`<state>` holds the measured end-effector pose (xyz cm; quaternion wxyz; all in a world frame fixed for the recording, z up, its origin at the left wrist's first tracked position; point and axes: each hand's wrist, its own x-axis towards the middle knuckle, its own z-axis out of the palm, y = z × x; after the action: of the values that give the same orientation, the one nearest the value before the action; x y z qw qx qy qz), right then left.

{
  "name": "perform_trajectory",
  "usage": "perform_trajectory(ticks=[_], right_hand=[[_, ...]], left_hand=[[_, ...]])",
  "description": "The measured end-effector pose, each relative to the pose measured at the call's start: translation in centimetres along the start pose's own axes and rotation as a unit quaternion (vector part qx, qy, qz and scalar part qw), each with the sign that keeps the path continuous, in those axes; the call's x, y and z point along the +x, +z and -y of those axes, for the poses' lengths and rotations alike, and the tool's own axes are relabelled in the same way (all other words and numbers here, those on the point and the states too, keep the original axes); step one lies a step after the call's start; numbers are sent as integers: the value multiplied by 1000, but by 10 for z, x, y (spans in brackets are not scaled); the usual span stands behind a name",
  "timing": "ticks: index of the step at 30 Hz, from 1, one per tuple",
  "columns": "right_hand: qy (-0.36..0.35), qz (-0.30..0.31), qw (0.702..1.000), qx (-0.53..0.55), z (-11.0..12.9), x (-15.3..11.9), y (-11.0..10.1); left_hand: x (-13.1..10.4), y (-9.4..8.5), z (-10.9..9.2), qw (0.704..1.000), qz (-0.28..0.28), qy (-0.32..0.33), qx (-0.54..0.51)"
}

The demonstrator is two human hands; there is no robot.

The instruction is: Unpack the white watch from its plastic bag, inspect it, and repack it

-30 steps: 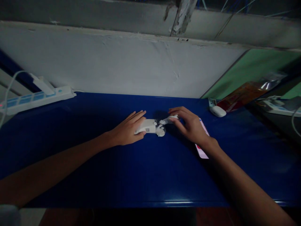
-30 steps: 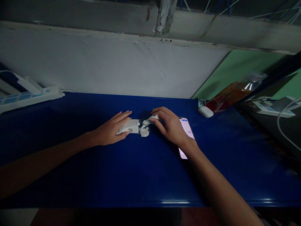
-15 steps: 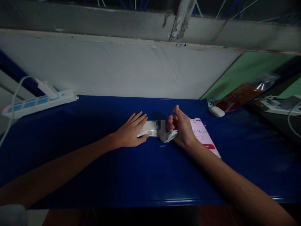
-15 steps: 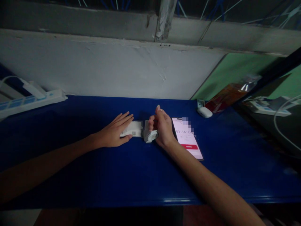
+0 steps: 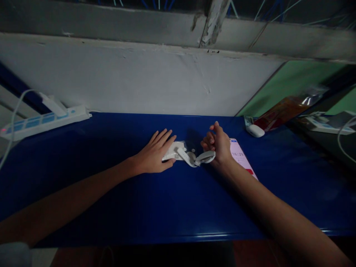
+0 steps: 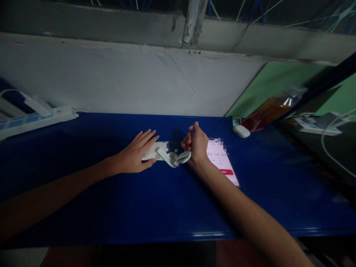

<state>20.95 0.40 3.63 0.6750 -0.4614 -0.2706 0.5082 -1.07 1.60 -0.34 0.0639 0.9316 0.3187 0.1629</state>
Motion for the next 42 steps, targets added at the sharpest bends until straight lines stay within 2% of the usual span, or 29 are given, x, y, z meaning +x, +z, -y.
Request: perform_trajectory(ticks=[4, 7, 9, 13, 16, 18, 19, 23, 25, 28, 31, 33, 38, 42], right_hand=[[35, -2, 998, 50, 12, 5, 5], [41, 18, 997, 68, 23, 8, 19], [36, 33, 996, 69, 28, 9, 32], [27, 63, 995, 73, 31, 12, 58], [42, 81, 992, 85, 30, 12, 71], [73, 114, 987, 88, 29, 9, 75], [95, 141, 982, 83, 28, 7, 76], [189, 266, 943, 68, 24, 2, 75], [223, 303, 924, 71, 19, 4, 72], [242, 324, 913, 57, 10, 10, 67], [269, 332, 904, 24, 3, 14, 62], [296, 336, 894, 7, 1, 16, 60], [311, 343, 886, 18, 1, 21, 56], [324, 341, 882, 39, 0, 23, 54]], left_hand=[[3, -10, -12, 997, -59, 47, 0], [8, -16, -24, 990, -101, 92, -26], [11, -17, -31, 988, -106, 98, -54], [15, -17, -36, 979, -136, 69, -138], [15, -21, -41, 956, -140, -3, -257], [16, -25, -46, 915, -125, -66, -377], [17, -27, -49, 882, -116, -95, -448], [20, -29, -54, 714, -29, -194, -672], [21, -28, -54, 639, 7, -232, -734], [20, -23, -51, 567, 46, -269, -777], [17, -16, -51, 524, 75, -282, -800], [15, -12, -52, 509, 85, -285, -808], [14, -7, -53, 502, 75, -278, -815], [15, -8, -51, 504, 97, -253, -820]])
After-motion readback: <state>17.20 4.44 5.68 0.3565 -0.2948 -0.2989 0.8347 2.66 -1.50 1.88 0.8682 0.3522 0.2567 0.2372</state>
